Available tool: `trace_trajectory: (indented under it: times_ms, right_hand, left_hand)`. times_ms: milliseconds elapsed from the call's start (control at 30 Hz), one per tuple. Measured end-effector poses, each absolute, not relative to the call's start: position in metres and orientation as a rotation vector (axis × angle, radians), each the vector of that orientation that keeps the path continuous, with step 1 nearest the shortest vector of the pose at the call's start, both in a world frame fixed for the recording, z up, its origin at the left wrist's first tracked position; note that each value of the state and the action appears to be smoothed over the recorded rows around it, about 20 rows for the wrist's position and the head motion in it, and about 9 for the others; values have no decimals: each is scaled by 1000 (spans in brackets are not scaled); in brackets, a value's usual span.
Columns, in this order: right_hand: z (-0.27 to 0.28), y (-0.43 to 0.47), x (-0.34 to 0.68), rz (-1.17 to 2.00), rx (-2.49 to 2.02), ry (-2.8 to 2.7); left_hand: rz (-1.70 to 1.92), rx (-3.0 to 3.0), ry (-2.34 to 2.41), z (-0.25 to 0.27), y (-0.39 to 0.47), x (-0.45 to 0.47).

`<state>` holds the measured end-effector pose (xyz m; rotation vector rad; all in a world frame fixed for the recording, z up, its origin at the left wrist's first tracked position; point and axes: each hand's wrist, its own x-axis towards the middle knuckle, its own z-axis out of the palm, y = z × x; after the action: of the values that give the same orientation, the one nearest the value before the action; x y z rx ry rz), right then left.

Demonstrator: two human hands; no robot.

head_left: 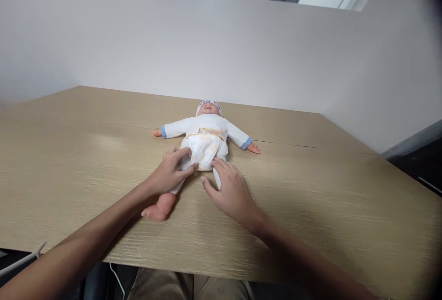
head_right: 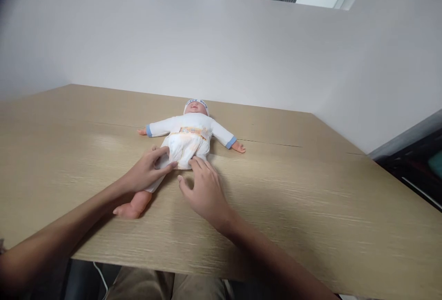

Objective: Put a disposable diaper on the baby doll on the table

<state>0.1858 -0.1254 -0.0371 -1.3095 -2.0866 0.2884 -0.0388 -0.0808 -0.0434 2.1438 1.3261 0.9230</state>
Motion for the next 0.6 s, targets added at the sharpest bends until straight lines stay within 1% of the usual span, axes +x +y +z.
trace_trajectory:
  times_ms: [200, 333, 500, 600]
  right_hand:
    - [-32, -121, 184, 483, -1466, -1948]
    - [-34, -117, 188, 587, -1378, -1758]
    - [-39, -114, 199, 560, -1401, -1663]
    - [-38, -113, 204, 515, -1439, -1682]
  left_hand:
    - [995, 1981, 1250, -45, -77, -40]
    - [1079, 1850, 1178, -49, -75, -38]
    - [1197, 1526, 1042, -58, -74, -36]
    - [1184, 1444, 1104, -59, -77, -35]
